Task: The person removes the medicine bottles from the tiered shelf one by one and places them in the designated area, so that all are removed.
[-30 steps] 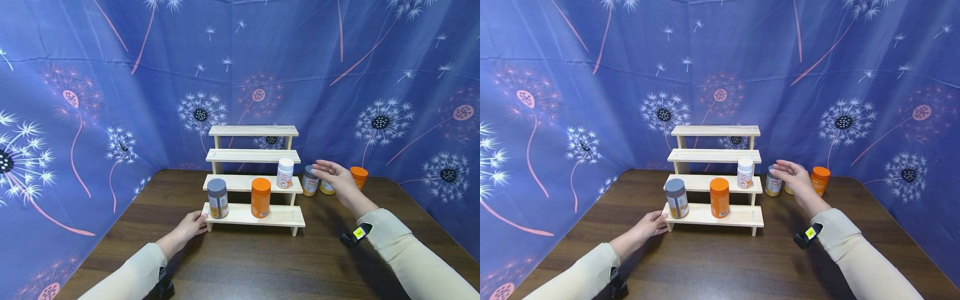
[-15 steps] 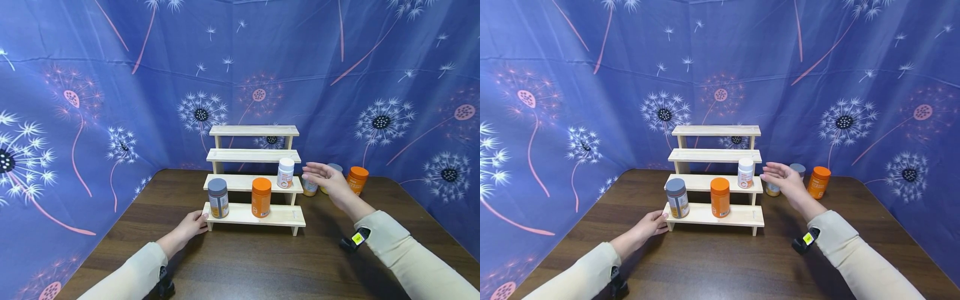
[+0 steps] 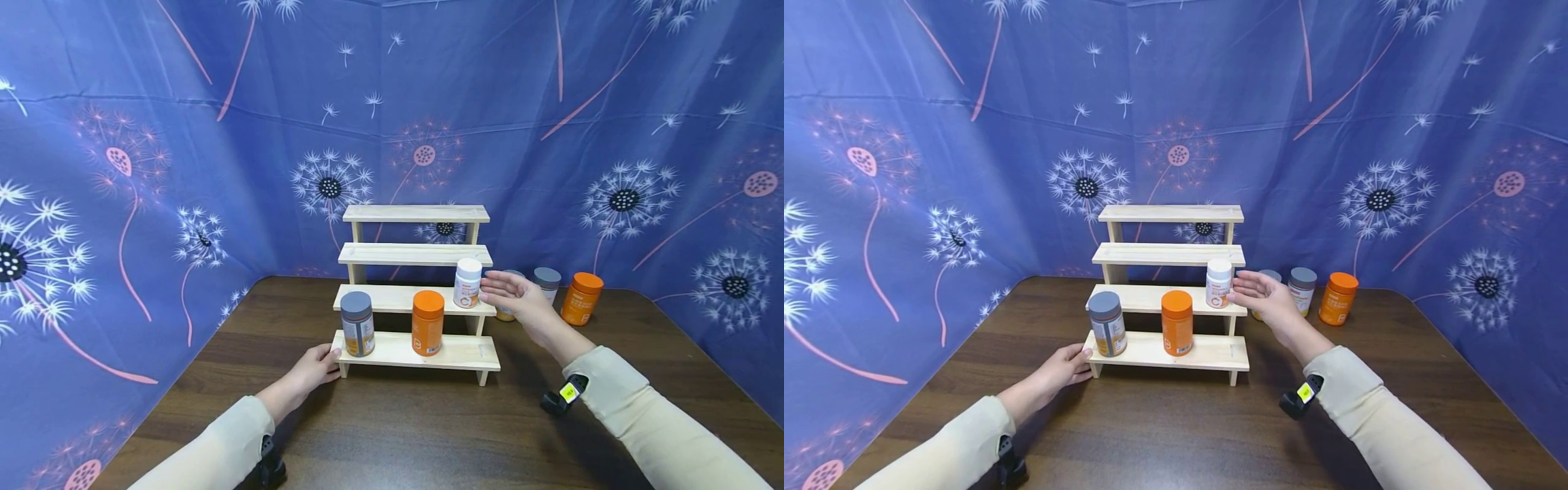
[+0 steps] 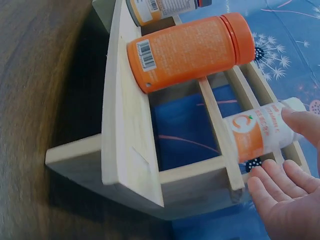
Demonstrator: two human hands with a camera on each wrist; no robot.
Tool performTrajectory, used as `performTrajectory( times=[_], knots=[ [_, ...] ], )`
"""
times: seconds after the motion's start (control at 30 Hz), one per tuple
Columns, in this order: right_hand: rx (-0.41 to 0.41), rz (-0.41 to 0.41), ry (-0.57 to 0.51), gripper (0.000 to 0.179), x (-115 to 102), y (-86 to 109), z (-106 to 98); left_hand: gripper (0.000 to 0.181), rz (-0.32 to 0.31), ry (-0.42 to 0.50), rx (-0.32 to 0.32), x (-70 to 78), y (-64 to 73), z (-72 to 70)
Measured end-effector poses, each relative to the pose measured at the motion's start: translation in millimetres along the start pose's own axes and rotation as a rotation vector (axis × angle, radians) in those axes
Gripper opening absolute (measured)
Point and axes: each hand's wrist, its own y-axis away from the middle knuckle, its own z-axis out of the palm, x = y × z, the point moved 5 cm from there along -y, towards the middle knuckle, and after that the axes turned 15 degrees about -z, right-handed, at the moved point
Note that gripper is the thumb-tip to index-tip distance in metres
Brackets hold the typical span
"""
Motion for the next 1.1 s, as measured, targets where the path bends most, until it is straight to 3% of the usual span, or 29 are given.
performTrajectory(
  times=[0.23,0.53,0.83,1.1],
  knots=[
    [0.027,-0.015,-0.022,0.068,3,-4.5,12,0.042,0.000,-0.002,-0.003,0.4,0.1,0.3],
    [0.032,0.028,0.008,0.068,9,-12.4,23,0.040,0.017,0.014,-0.005,-0.6,-2.2,-0.5],
    [0.031,-0.028,0.111,0.062,15,-12.6,33,0.040,0.012,0.021,0.005,-1.9,-2.8,-0.2],
    [0.036,-0.046,0.105,0.062,17,-10.4,32,0.041,0.017,0.022,-0.011,0.0,-2.0,-0.1]
  ],
)
